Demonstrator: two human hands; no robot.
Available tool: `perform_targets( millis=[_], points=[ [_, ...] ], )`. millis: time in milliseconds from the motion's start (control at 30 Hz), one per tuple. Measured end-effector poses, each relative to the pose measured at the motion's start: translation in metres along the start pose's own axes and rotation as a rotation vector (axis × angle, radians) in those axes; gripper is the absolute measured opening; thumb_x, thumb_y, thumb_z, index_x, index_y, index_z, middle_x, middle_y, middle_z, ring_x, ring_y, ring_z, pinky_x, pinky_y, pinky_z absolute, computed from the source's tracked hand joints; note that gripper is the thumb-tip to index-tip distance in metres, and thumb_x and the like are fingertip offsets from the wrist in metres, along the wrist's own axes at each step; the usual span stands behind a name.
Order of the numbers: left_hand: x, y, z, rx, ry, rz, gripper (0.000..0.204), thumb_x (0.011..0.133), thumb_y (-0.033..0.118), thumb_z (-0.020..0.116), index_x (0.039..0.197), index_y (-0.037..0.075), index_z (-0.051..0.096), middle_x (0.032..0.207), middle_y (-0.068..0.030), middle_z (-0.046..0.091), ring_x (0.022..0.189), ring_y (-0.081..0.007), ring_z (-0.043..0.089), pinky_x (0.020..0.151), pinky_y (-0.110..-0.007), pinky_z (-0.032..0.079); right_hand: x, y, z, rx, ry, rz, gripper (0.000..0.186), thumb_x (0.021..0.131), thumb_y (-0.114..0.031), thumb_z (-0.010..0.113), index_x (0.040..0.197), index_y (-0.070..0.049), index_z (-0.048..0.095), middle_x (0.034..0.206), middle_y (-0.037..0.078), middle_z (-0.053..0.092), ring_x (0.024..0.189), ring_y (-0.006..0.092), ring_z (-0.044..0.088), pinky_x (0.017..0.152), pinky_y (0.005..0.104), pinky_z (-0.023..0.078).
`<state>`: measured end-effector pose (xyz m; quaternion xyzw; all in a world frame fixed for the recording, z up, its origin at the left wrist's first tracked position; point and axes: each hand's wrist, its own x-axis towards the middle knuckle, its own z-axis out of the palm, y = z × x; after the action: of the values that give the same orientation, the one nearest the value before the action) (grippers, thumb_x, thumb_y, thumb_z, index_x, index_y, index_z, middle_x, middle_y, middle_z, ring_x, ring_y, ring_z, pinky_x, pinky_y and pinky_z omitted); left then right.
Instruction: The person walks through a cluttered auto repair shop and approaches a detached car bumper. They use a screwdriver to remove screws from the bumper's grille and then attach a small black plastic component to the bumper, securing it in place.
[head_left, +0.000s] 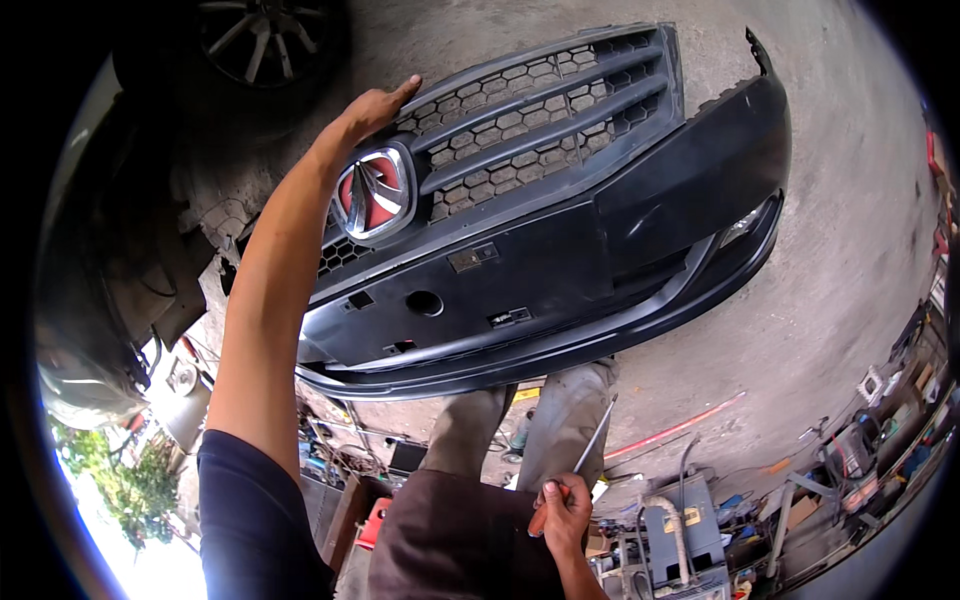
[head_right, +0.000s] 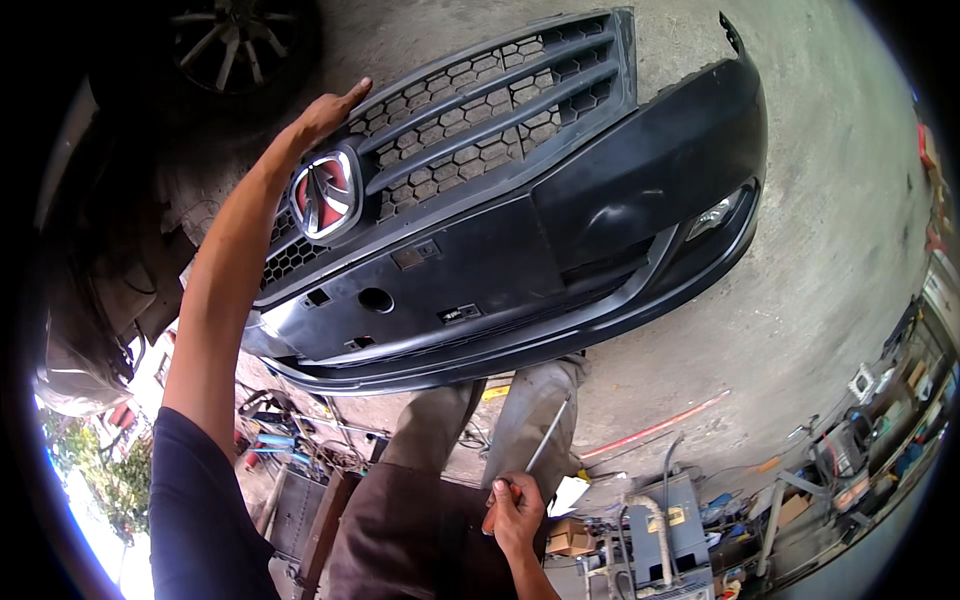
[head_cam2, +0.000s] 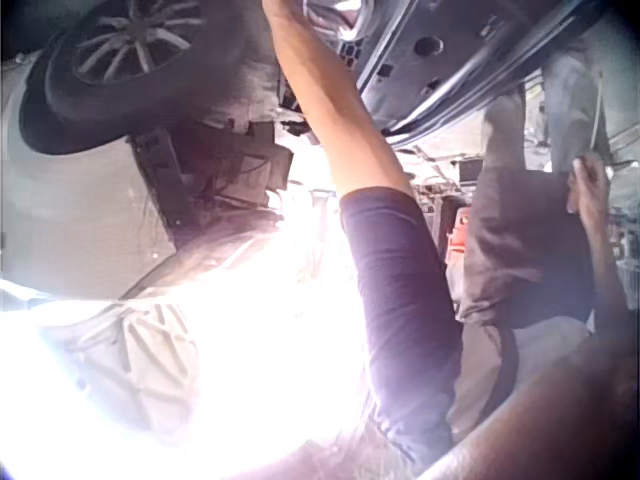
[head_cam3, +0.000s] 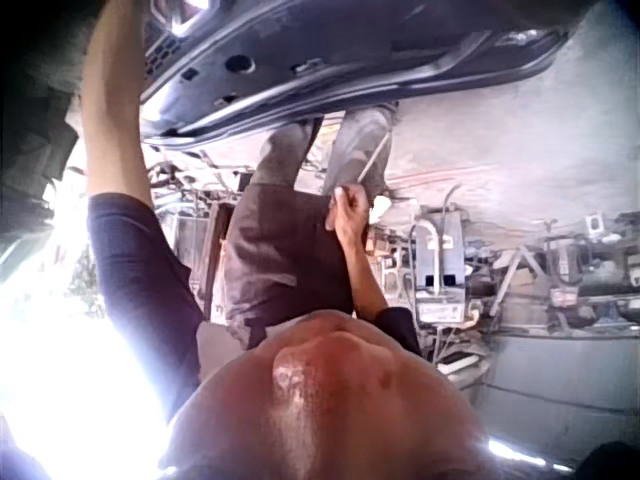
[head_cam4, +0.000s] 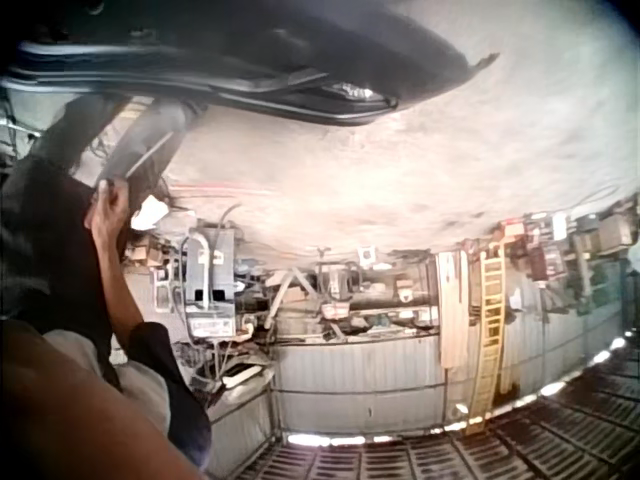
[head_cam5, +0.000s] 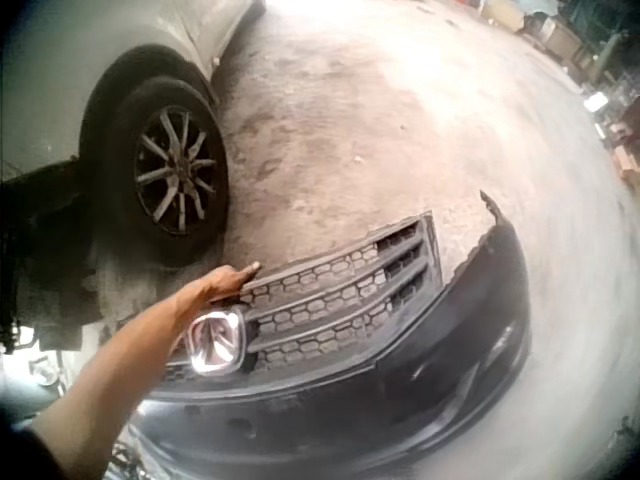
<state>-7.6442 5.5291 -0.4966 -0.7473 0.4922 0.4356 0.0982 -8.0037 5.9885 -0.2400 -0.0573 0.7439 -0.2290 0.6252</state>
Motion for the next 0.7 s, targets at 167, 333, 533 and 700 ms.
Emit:
perform_targets(
  millis=[167,333,533,700],
  points=[
    [-0.01,0.01,-0.001,-0.271,-0.21,-0.033,0.085,0.088,0.077,0.037,0.117,0.005,0.07,0.116,-0.0178,0.065,0.108,-0.0276,0.059,0.097,-0.036,0.042,-0.001,0.009,0.005,0.057,0.022,-0.021,0.013,0.094,-0.012,0.063,0.097,-0.001,0.056,0.077,0.005,0.057,0.061,0.0117,0.054,0.058,0.0262,0.047],
    [-0.021,0.004,-0.009,-0.088,-0.035,0.032,0.091,0.087,0.079,0.034,0.113,0.0,0.07,0.113,-0.0225,0.066,0.109,-0.0324,0.06,0.097,-0.038,0.042,-0.004,0.016,-0.005,0.028,0.002,-0.043,0.014,0.095,-0.013,0.062,0.096,-0.003,0.052,0.072,0.005,0.055,0.061,0.013,0.054,0.057,0.028,0.048],
    [-0.038,0.011,-0.02,-0.032,0.001,0.072,0.09,0.089,0.077,0.033,0.107,-0.003,0.071,0.109,-0.0272,0.065,0.108,-0.036,0.061,0.097,-0.041,0.042,-0.016,-0.002,-0.013,0.027,0.036,-0.061,0.014,0.094,-0.013,0.064,0.094,-0.002,0.055,0.073,0.004,0.056,0.06,0.0117,0.054,0.056,0.0266,0.048],
    [-0.072,0.02,-0.03,0.124,0.055,0.091,0.078,0.095,0.068,0.024,0.125,0.006,0.06,0.109,-0.0345,0.061,0.108,-0.0469,0.058,0.097,-0.046,0.041,-0.007,-0.035,-0.024,-0.013,-0.006,-0.117,0.013,0.094,-0.012,0.063,0.093,-0.001,0.057,0.071,0.004,0.057,0.058,0.0108,0.054,0.055,0.0256,0.047]
  ],
)
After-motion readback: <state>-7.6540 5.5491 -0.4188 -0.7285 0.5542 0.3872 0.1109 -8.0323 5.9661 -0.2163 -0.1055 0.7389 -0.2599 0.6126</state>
